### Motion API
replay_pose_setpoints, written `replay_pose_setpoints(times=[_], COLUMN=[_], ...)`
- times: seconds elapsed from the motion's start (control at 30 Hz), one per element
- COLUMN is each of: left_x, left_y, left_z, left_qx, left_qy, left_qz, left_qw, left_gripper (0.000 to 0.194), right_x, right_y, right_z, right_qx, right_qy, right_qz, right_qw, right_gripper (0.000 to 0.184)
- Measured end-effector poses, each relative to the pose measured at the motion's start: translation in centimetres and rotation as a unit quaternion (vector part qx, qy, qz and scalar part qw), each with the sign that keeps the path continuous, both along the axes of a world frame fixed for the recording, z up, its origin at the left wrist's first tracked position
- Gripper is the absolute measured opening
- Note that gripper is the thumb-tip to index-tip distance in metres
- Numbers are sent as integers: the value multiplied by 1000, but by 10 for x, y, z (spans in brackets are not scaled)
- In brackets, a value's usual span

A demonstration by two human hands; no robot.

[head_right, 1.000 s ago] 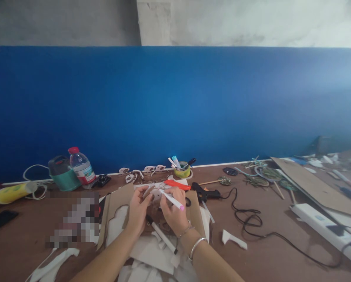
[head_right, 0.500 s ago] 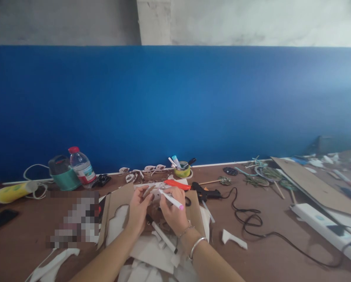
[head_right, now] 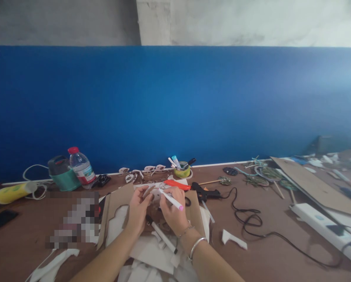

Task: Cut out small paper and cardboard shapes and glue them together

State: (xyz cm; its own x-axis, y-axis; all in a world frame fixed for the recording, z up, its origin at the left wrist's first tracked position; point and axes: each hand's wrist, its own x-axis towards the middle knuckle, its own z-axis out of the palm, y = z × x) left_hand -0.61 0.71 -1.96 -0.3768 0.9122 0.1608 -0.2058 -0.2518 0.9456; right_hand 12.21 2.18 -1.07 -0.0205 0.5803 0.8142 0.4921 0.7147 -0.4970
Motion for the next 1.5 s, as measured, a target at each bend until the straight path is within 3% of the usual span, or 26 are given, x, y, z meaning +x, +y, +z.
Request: replay_pose_setpoints(times=[0.37, 1.5], left_x=[-1, 1], left_y=[3, 0], left_z=[-6, -2], left_qx=[10, 3], left_qy=[-8, -18], left_qz=[-4, -2], left_qw=[1000, 1000], left_gripper=[27, 28], right_x=[0, 0], right_y=[-1, 1], right_z=[3, -1], right_qx=[11, 6], right_qy=[-9, -3], right_qz=[-3, -7], right_qw=[1000, 1000], right_gripper=[6, 4])
